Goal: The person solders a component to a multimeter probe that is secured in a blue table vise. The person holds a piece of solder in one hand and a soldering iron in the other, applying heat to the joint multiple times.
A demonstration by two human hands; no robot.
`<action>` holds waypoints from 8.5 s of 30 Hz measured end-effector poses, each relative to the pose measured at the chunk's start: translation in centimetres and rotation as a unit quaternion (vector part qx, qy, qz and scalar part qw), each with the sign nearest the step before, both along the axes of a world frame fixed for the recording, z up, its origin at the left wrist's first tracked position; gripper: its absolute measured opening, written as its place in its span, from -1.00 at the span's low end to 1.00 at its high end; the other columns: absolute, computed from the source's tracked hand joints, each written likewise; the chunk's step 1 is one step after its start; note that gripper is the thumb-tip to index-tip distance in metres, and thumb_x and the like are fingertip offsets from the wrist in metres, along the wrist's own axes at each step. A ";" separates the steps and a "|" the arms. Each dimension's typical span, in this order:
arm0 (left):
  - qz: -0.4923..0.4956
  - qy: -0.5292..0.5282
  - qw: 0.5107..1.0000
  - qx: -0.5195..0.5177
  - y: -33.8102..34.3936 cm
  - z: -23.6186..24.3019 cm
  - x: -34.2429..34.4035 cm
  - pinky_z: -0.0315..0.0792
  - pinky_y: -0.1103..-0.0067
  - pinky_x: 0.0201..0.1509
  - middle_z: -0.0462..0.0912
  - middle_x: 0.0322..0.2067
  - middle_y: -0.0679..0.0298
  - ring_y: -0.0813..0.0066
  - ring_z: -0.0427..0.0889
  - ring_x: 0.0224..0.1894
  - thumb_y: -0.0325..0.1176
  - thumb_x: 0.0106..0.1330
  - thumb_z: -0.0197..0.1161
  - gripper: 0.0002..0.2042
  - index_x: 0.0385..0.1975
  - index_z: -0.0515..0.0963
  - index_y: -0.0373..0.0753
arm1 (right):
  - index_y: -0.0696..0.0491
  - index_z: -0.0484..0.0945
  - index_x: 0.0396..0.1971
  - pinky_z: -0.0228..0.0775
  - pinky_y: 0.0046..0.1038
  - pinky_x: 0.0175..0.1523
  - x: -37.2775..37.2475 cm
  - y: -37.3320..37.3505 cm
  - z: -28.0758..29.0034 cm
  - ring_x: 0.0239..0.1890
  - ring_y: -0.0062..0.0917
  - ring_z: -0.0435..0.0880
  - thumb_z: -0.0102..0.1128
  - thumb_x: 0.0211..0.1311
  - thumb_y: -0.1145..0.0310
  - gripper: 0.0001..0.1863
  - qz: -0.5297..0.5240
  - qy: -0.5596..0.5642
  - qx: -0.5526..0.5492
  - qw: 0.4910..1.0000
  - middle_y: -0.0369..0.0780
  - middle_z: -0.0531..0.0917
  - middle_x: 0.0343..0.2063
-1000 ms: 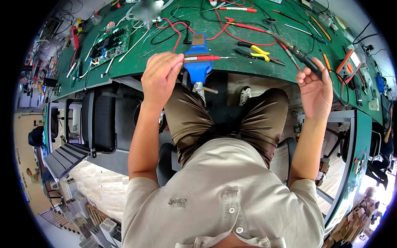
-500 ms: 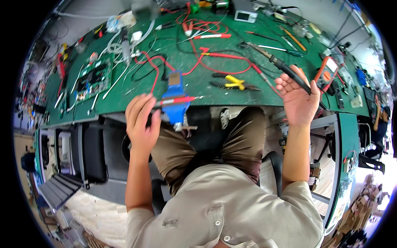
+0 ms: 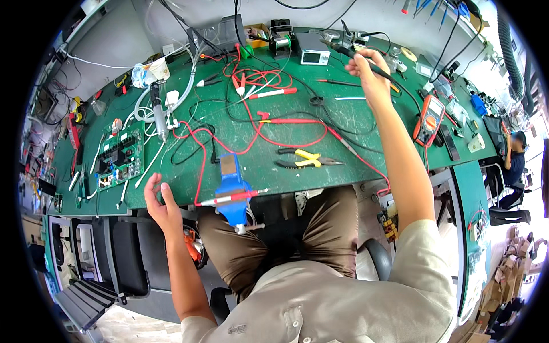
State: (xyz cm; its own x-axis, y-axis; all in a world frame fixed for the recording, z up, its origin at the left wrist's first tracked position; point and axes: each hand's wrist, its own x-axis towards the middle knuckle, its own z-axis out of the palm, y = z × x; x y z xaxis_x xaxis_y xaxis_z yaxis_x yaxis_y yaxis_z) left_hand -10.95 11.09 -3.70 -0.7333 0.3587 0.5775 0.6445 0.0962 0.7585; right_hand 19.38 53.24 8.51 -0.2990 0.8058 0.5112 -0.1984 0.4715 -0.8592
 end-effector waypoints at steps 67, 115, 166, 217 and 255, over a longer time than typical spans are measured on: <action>-0.238 0.269 0.923 -0.134 -0.6 7.3 6.8 0.43 0.35 -0.03 0.67 -0.32 0.26 0.28 0.62 -0.22 -0.58 0.06 0.34 -0.72 -0.18 0.64 -0.24 | 0.19 0.59 -0.19 0.51 -0.44 -0.19 3.5 -28.8 -9.9 -0.31 -0.42 0.70 0.18 0.33 0.35 -0.79 0.440 -0.291 -0.062 0.847 -0.15 0.69 -0.36; -0.267 0.311 0.901 -0.144 0.7 8.2 5.7 0.38 0.37 -0.10 0.57 -0.45 0.26 0.24 0.52 -0.35 -0.43 0.24 0.30 -0.89 -0.29 0.58 -0.27 | 0.15 0.51 -0.36 0.41 -0.51 -0.13 -2.5 -36.5 -10.6 -0.31 -0.58 0.57 -0.17 0.55 0.09 -0.55 0.471 -0.002 -0.371 0.800 -0.24 0.60 -0.42; -0.353 0.284 0.858 -0.240 1.1 9.5 4.7 0.37 0.36 -0.03 0.56 -0.47 0.21 0.20 0.48 -0.37 -0.42 0.26 0.27 -0.90 -0.34 0.55 -0.31 | 0.21 0.38 0.12 0.45 -0.52 -0.26 -8.3 -38.8 -10.3 -0.40 -0.54 0.61 -0.40 0.54 -0.12 -0.33 0.507 0.025 -0.450 0.735 -0.17 0.61 -0.12; -0.218 -0.002 0.966 -0.139 -1.3 5.9 15.4 0.06 0.62 -0.67 0.17 -0.81 0.44 0.67 0.11 -0.78 -0.56 0.27 0.28 -0.79 -0.34 0.33 -0.23 | 0.16 0.48 -0.17 0.17 -0.56 -0.44 1.2 -0.5 0.8 -0.55 -0.65 0.31 0.02 0.44 0.26 -0.75 0.247 -0.076 -0.221 0.940 -0.38 0.34 -0.60; -0.211 -0.023 0.977 -0.020 -1.0 4.2 16.4 0.26 0.64 -0.59 0.45 -0.62 0.33 0.59 0.34 -0.66 -0.60 0.14 0.41 -0.76 -0.40 0.41 -0.27 | 0.04 0.71 -0.23 0.48 -0.22 -0.04 -6.0 29.8 7.7 -0.14 -0.06 0.69 -0.08 0.32 -0.18 -0.41 -0.260 -0.472 0.329 0.776 0.00 0.72 -0.32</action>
